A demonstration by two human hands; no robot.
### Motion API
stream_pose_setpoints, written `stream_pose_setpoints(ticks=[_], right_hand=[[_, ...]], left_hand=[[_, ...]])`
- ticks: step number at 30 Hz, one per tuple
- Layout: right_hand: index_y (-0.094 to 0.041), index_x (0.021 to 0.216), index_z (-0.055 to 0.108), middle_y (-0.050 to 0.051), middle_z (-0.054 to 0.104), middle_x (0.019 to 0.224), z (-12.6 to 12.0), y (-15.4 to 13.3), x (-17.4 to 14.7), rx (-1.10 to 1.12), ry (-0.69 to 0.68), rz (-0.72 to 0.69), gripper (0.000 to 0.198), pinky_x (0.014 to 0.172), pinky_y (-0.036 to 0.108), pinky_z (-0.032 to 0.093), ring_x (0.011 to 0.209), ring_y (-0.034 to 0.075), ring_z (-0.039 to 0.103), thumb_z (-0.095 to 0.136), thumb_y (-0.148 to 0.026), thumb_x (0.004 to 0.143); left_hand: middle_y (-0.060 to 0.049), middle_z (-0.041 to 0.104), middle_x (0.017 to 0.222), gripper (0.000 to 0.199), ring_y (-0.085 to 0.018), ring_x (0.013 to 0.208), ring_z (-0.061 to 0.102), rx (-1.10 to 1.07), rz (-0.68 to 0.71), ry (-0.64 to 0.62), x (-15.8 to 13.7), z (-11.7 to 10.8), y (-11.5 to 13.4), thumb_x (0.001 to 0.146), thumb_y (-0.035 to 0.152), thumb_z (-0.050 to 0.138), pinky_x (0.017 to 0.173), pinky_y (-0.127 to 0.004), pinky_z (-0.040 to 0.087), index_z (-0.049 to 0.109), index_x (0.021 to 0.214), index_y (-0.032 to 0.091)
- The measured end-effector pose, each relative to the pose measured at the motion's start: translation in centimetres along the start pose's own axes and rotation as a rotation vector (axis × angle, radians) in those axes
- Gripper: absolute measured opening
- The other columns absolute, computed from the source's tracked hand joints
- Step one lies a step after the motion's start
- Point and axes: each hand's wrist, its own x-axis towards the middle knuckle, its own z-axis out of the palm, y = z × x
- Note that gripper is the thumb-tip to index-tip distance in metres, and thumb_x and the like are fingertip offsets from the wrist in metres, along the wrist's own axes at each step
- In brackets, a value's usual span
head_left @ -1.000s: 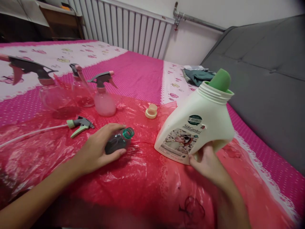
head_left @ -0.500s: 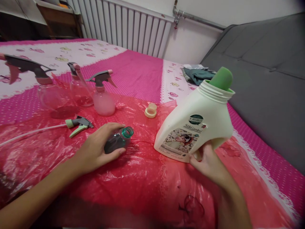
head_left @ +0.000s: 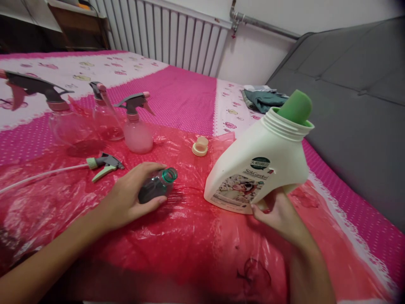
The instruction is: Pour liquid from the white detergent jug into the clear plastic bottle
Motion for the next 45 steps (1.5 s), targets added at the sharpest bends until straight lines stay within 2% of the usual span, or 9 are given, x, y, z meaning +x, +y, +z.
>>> stream_pose_setpoints(ticks=[7,10,13,22,28,35,41,45], right_hand=[[-0.021,0.118,0.058,0.011,0.068,0.117,-0.1,0.9,-0.5,-0.009,0.006,0.054,0.042,0.100,0.043,0.061,0.110,0.028,0.069,0.074,-0.032,0.082],[-0.019,0.120,0.058,0.012,0.068,0.119,-0.1,1.4,-0.7,0.015,-0.030,0.061,0.041,0.105,0.045,0.060,0.114,0.028,0.068,0.074,-0.035,0.085],[-0.018,0.119,0.059,0.013,0.068,0.120,-0.2,1.8,-0.7,0.030,-0.083,0.073,0.038,0.102,0.044,0.061,0.113,0.028,0.069,0.071,-0.034,0.087],[-0.018,0.121,0.057,0.015,0.068,0.121,-0.4,2.2,-0.8,-0.037,-0.032,0.033,0.038,0.104,0.046,0.060,0.116,0.030,0.069,0.070,-0.037,0.090],[-0.020,0.132,0.058,0.014,0.067,0.124,-0.3,2.4,-1.0,-0.020,-0.035,0.040,0.047,0.107,0.049,0.057,0.120,0.031,0.066,0.070,-0.035,0.089],[-0.022,0.121,0.058,0.014,0.066,0.124,-0.2,2.5,-1.0,0.009,-0.038,0.061,0.040,0.107,0.052,0.057,0.118,0.032,0.066,0.072,-0.038,0.088],[-0.020,0.125,0.055,0.017,0.065,0.126,0.0,2.8,-1.0,0.029,-0.129,0.098,0.040,0.108,0.054,0.057,0.117,0.032,0.068,0.066,-0.037,0.090],[-0.019,0.122,0.055,0.016,0.064,0.121,0.1,2.9,-1.0,-0.001,-0.109,0.086,0.040,0.109,0.055,0.056,0.114,0.032,0.067,0.065,-0.037,0.088]], left_hand=[[-0.009,0.067,0.140,0.055,-0.032,0.120,0.070,0.001,0.012,0.008,-0.1,0.0,-0.1,0.097,0.051,0.065,0.107,-0.050,0.058,0.050,0.145,0.030],[-0.009,0.066,0.140,0.055,-0.032,0.120,0.070,0.001,0.008,0.000,-0.1,0.0,-0.2,0.098,0.053,0.064,0.106,-0.049,0.058,0.049,0.145,0.031],[-0.009,0.067,0.140,0.055,-0.032,0.120,0.070,0.001,0.004,0.000,-0.1,-0.1,-0.1,0.097,0.052,0.065,0.106,-0.048,0.058,0.050,0.145,0.031],[-0.009,0.066,0.140,0.054,-0.032,0.122,0.069,-0.001,0.010,-0.004,-0.1,0.0,0.0,0.098,0.049,0.065,0.107,-0.048,0.057,0.049,0.146,0.031],[-0.011,0.067,0.139,0.054,-0.032,0.121,0.070,0.007,0.005,0.005,-0.1,-0.1,0.0,0.097,0.048,0.065,0.107,-0.049,0.058,0.052,0.145,0.026],[-0.009,0.068,0.138,0.053,-0.031,0.119,0.071,0.008,0.021,0.020,0.0,0.0,0.0,0.097,0.048,0.065,0.106,-0.045,0.058,0.052,0.145,0.029],[-0.008,0.069,0.137,0.052,-0.031,0.116,0.072,0.003,0.012,0.016,0.0,0.0,0.0,0.096,0.049,0.065,0.103,-0.046,0.060,0.053,0.143,0.029],[-0.009,0.068,0.138,0.053,-0.031,0.119,0.071,0.019,0.019,0.017,-0.1,0.0,0.0,0.098,0.049,0.064,0.105,-0.047,0.059,0.051,0.144,0.028]])
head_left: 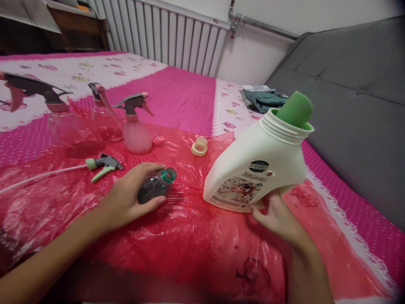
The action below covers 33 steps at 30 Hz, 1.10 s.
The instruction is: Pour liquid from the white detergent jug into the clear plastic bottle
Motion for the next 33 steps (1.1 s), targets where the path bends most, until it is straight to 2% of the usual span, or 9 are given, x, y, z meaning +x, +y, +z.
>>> stream_pose_setpoints(ticks=[8,20,28,33], right_hand=[[-0.018,0.119,0.059,0.015,0.065,0.119,0.0,0.0,-0.1,0.011,0.019,0.039,0.039,0.112,0.058,0.053,0.114,0.032,0.067,0.067,-0.034,0.085],[-0.019,0.119,0.060,0.013,0.068,0.121,-0.3,-0.5,0.1,0.037,0.030,-0.015,0.036,0.105,0.045,0.060,0.115,0.029,0.070,0.071,-0.034,0.088],[-0.021,0.126,0.052,0.016,0.066,0.125,-0.5,0.1,0.2,0.050,-0.034,-0.043,0.040,0.112,0.050,0.057,0.123,0.030,0.068,0.066,-0.037,0.092],[-0.021,0.123,0.055,0.016,0.066,0.129,-0.5,0.5,0.0,0.076,-0.036,0.016,0.038,0.111,0.052,0.057,0.121,0.031,0.068,0.069,-0.040,0.094]], left_hand=[[-0.009,0.066,0.138,0.053,-0.030,0.120,0.070,0.007,0.022,-0.005,0.1,0.0,0.0,0.099,0.048,0.064,0.105,-0.046,0.058,0.049,0.146,0.029],[-0.009,0.066,0.139,0.053,-0.032,0.121,0.069,0.000,0.004,-0.014,0.0,0.1,-0.2,0.099,0.049,0.062,0.106,-0.047,0.057,0.048,0.146,0.031],[-0.009,0.068,0.139,0.053,-0.031,0.119,0.071,-0.001,0.002,0.000,0.1,0.0,-0.1,0.097,0.050,0.065,0.106,-0.046,0.059,0.052,0.144,0.028],[-0.010,0.068,0.139,0.053,-0.032,0.119,0.071,-0.010,-0.001,-0.002,0.1,-0.1,0.1,0.097,0.048,0.066,0.106,-0.047,0.059,0.053,0.144,0.027]])
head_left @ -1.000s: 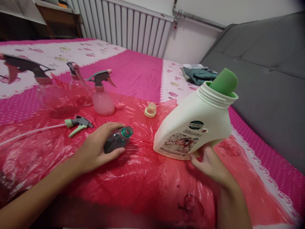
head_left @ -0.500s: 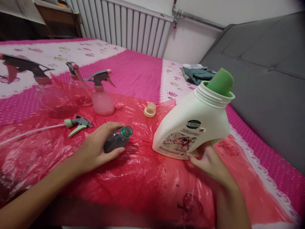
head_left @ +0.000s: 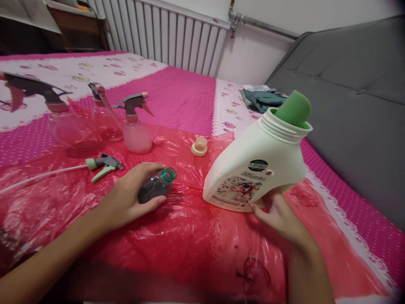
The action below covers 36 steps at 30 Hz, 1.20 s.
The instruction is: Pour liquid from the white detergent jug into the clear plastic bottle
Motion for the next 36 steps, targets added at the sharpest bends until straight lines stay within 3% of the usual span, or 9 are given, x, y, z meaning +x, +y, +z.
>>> stream_pose_setpoints(ticks=[4,17,22,28,36], right_hand=[[-0.019,0.118,0.058,0.015,0.067,0.121,-0.1,0.0,-0.1,-0.001,0.009,0.004,0.034,0.114,0.053,0.054,0.119,0.031,0.067,0.071,-0.038,0.092],[-0.020,0.125,0.054,0.016,0.063,0.128,0.8,-0.2,-0.1,-0.005,0.078,-0.048,0.040,0.109,0.047,0.058,0.122,0.029,0.065,0.067,-0.034,0.089],[-0.021,0.117,0.055,0.012,0.064,0.113,0.9,-0.1,-0.1,-0.030,0.047,-0.031,0.033,0.109,0.051,0.057,0.109,0.027,0.067,0.066,-0.031,0.088],[-0.019,0.121,0.058,0.016,0.065,0.123,0.5,-0.3,-0.1,-0.079,0.021,0.004,0.037,0.112,0.058,0.052,0.116,0.031,0.066,0.067,-0.032,0.087],[-0.020,0.128,0.056,0.015,0.066,0.129,0.4,-0.9,-0.1,-0.044,0.044,-0.025,0.045,0.110,0.046,0.057,0.122,0.030,0.067,0.070,-0.034,0.088]], left_hand=[[-0.010,0.069,0.138,0.054,-0.033,0.120,0.071,-0.014,-0.023,-0.008,0.0,0.0,0.1,0.095,0.048,0.066,0.107,-0.049,0.058,0.053,0.144,0.029],[-0.010,0.066,0.140,0.052,-0.031,0.122,0.069,0.007,-0.002,-0.020,0.0,0.1,-0.1,0.099,0.048,0.064,0.108,-0.047,0.057,0.048,0.146,0.031],[-0.010,0.066,0.139,0.053,-0.032,0.122,0.069,0.001,0.004,-0.016,0.0,0.0,-0.1,0.098,0.048,0.065,0.107,-0.048,0.057,0.049,0.145,0.029],[-0.011,0.066,0.139,0.053,-0.032,0.122,0.069,0.002,0.000,-0.026,0.0,0.0,0.0,0.099,0.050,0.064,0.107,-0.049,0.057,0.048,0.145,0.028],[-0.010,0.068,0.139,0.055,-0.032,0.120,0.071,-0.008,-0.003,-0.008,0.1,0.0,0.1,0.096,0.050,0.067,0.107,-0.048,0.058,0.052,0.144,0.028]])
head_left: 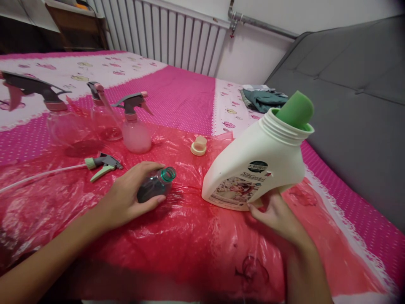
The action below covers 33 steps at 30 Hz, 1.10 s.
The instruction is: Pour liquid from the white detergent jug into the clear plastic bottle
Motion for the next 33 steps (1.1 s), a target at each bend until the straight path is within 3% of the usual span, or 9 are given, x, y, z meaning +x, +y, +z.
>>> stream_pose_setpoints(ticks=[8,14,20,26,33], right_hand=[[-0.021,0.125,0.053,0.015,0.067,0.128,0.15,0.27,0.22,0.028,-0.012,-0.038,0.043,0.108,0.045,0.059,0.123,0.030,0.067,0.067,-0.034,0.087],[-0.019,0.122,0.059,0.017,0.068,0.127,0.05,0.57,0.13,-0.014,-0.021,0.024,0.041,0.109,0.053,0.057,0.119,0.033,0.068,0.069,-0.035,0.086],[-0.020,0.120,0.059,0.014,0.070,0.125,-0.13,-0.05,0.13,0.059,-0.026,0.015,0.036,0.104,0.044,0.061,0.116,0.029,0.070,0.070,-0.031,0.087],[-0.022,0.129,0.058,0.015,0.068,0.130,-0.19,-0.08,0.18,0.071,-0.041,0.014,0.043,0.103,0.045,0.062,0.119,0.030,0.070,0.072,-0.034,0.090],[-0.019,0.123,0.057,0.016,0.070,0.125,-0.26,-0.07,0.22,0.075,-0.056,-0.018,0.037,0.103,0.042,0.063,0.116,0.029,0.071,0.071,-0.035,0.092]], left_hand=[[-0.008,0.068,0.139,0.054,-0.031,0.120,0.071,0.008,0.001,0.004,-0.06,0.05,-0.07,0.096,0.046,0.067,0.107,-0.047,0.058,0.051,0.145,0.029],[-0.008,0.067,0.138,0.052,-0.031,0.120,0.070,0.009,0.006,-0.002,-0.11,0.05,-0.02,0.097,0.046,0.065,0.105,-0.047,0.059,0.050,0.145,0.031],[-0.008,0.069,0.138,0.053,-0.032,0.120,0.071,-0.010,-0.006,0.005,-0.01,0.06,0.00,0.095,0.048,0.066,0.106,-0.047,0.058,0.052,0.145,0.033],[-0.010,0.068,0.138,0.053,-0.032,0.120,0.071,-0.003,-0.004,0.003,-0.06,0.04,-0.02,0.095,0.046,0.067,0.107,-0.049,0.058,0.053,0.144,0.029],[-0.010,0.066,0.138,0.052,-0.032,0.121,0.069,0.011,0.002,-0.010,-0.11,0.13,-0.20,0.098,0.048,0.063,0.106,-0.049,0.058,0.048,0.145,0.031]])
